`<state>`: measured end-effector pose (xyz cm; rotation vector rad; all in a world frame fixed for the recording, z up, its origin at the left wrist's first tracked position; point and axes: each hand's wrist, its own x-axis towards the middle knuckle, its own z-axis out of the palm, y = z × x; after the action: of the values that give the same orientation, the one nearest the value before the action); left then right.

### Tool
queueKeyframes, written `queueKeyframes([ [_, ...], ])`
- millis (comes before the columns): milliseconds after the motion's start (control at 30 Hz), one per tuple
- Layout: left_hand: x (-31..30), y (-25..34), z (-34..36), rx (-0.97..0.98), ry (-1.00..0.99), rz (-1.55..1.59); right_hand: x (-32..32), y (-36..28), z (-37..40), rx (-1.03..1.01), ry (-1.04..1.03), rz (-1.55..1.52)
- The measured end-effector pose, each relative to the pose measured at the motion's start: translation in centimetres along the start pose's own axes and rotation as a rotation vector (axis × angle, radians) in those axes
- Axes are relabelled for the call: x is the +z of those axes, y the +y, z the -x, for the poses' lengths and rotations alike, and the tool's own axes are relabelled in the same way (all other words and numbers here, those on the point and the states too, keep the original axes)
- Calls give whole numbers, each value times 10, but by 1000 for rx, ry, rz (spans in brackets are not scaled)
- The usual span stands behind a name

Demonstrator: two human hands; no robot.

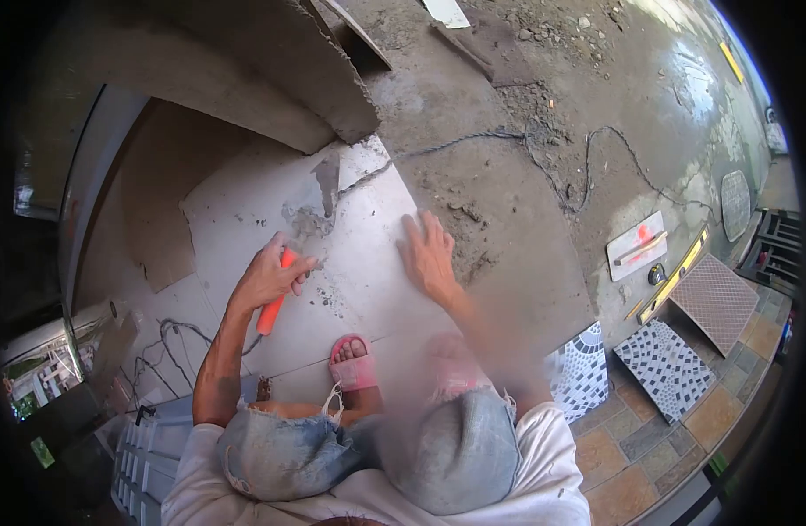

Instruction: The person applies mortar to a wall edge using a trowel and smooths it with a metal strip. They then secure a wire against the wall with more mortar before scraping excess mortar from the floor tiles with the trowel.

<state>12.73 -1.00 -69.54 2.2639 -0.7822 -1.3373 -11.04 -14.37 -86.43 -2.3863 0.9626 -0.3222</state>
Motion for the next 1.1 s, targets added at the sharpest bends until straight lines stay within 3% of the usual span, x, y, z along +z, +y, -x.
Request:
queueKeyframes([
  [67, -1, 4, -7, 88, 179, -371, 1, 9, 9, 4, -41, -1],
  [167, 0, 2, -26, 98, 221, -504, 2, 12, 13, -5, -81, -8],
  [267, 9, -9, -59, 248, 337, -662, 1, 14, 11, 2, -95, -8],
  [567, 28, -3, -119, 228, 381, -596, 1, 14, 10, 5, -96, -15],
  [1100, 4, 19, -109, 209, 420, -568, -3, 10, 11, -31, -87, -6],
])
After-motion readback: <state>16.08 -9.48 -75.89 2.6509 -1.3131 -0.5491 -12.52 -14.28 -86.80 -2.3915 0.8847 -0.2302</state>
